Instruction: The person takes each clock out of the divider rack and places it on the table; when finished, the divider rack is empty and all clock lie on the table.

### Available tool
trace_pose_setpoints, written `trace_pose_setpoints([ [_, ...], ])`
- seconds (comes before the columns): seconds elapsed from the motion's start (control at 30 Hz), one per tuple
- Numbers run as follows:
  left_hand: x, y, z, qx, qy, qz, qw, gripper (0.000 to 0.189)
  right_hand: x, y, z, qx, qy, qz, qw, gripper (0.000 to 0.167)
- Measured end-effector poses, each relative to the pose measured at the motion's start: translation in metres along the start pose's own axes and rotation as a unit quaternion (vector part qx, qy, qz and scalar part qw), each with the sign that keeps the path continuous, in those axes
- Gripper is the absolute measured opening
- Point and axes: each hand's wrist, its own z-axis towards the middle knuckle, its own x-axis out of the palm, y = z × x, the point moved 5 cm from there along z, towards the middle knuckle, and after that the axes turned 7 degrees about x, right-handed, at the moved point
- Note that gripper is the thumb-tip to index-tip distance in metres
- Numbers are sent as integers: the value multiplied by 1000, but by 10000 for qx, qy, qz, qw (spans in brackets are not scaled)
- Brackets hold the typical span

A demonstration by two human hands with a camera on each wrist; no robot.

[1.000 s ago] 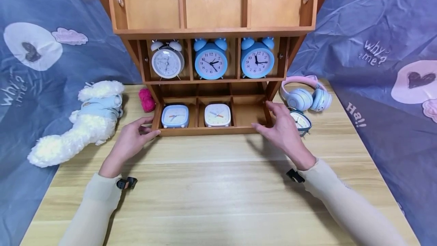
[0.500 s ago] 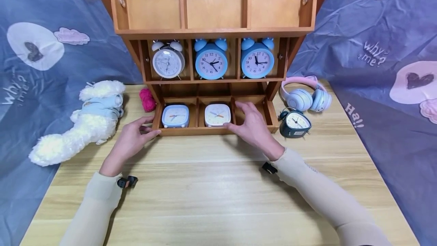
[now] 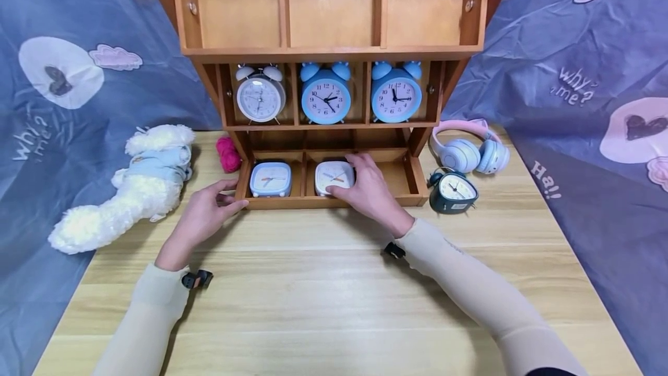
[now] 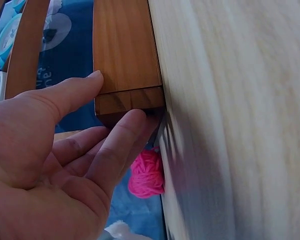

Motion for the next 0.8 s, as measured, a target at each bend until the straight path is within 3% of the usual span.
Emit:
trace_pose_setpoints([
  [0.33, 1, -1, 0, -33, -2, 69, 10000, 65, 15, 6, 7, 159, 210, -249, 9993, 104],
  [0.8, 2, 0, -1, -61, -26, 40, 10000, 65, 29, 12, 10, 117, 63, -544, 9984, 105],
])
